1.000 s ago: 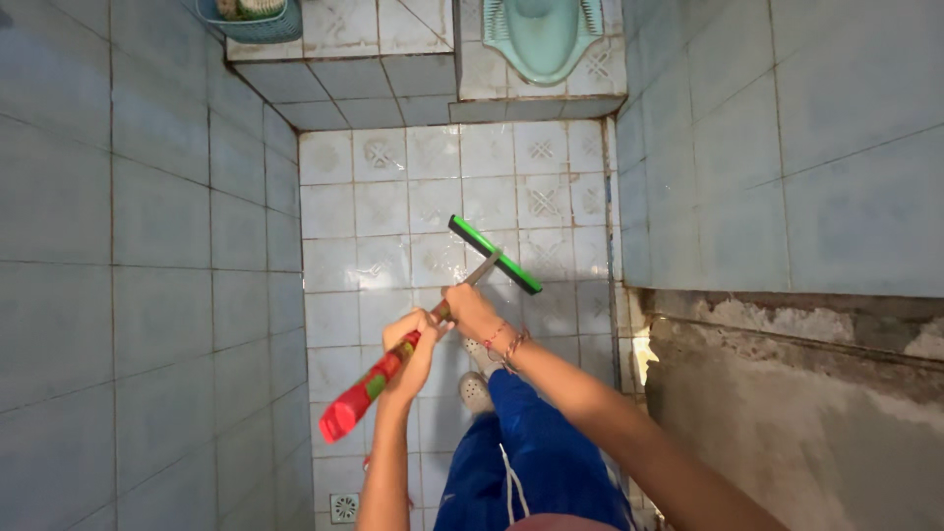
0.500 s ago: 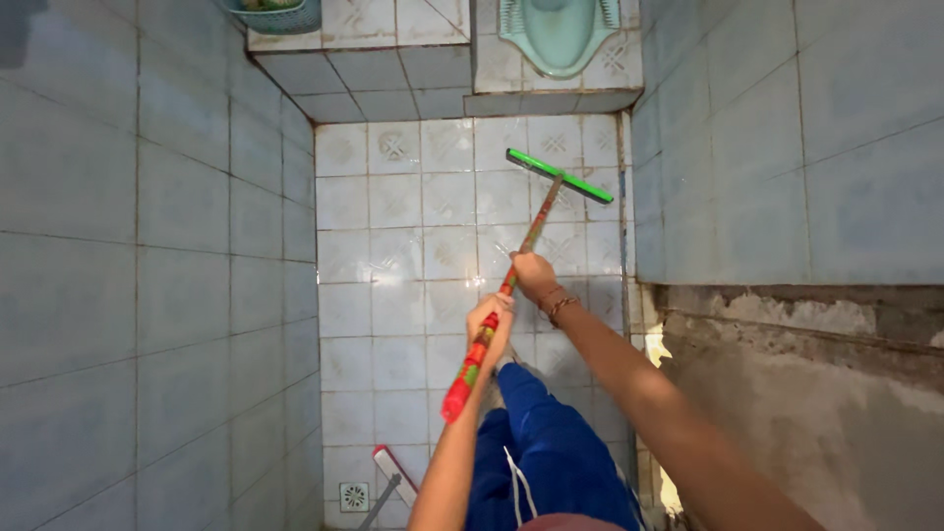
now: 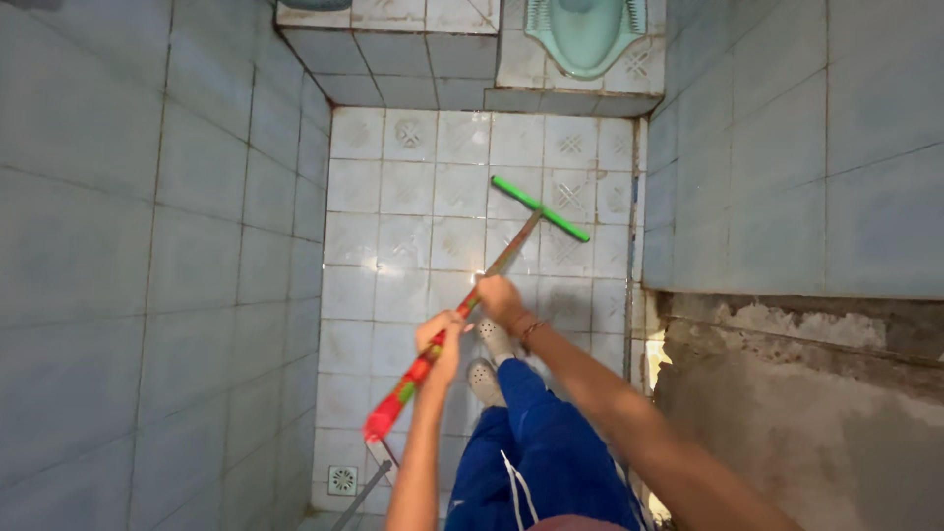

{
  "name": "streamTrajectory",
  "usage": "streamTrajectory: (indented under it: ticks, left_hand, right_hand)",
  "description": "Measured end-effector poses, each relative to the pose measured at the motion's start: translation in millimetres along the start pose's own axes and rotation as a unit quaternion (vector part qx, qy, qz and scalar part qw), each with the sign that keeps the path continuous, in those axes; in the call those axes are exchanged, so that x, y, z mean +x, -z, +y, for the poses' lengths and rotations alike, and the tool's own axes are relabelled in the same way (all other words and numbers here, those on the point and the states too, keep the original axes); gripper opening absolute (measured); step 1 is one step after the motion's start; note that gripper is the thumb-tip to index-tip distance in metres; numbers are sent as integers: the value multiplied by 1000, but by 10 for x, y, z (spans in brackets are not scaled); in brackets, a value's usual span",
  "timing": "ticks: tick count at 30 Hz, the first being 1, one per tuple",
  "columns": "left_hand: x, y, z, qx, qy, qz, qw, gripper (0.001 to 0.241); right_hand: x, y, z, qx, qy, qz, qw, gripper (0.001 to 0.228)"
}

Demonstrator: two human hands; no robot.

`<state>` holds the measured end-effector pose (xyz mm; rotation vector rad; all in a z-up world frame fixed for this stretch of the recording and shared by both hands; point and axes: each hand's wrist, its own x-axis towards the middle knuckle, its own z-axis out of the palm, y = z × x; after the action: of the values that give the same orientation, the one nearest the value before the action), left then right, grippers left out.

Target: The person cleans the bathroom floor by pouring water from a green pitcher and then using a squeegee to push the water across the tiles toward a drain.

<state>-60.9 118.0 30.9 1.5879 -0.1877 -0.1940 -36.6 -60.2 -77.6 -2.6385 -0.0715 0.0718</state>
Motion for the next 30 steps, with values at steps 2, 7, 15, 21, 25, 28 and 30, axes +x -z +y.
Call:
streamTrajectory:
  ticks: [2, 7, 15, 21, 25, 28, 30]
  left_hand:
    - [-96, 222, 267, -113, 97, 33, 988, 18]
    - [-172, 774, 815, -75, 135, 51, 987, 26]
    - [-306, 777, 1085, -158, 116, 39, 980, 27]
    - [-492, 345, 667, -181, -33, 19, 983, 25]
    - [-471, -89, 314, -127, -80, 77, 986, 22]
    - [-337, -358, 159, -70, -121, 82, 987, 18]
    - [-231, -470, 159, -22, -123, 79, 989, 15]
  right_hand:
    - [-57, -70, -298, 81, -4, -14, 997, 10]
    - [-60, 175, -1239, 141, -46, -43, 988, 9]
    - [-6, 287, -1418, 146, -51, -136, 979, 11]
    - [-177, 42, -799, 93, 8, -61, 994, 10]
    - [-172, -236, -227, 44, 50, 68, 995, 14]
    - [82, -202, 109, 3, -83, -115, 990, 19]
    - [118, -163, 312, 2, -85, -65, 994, 16]
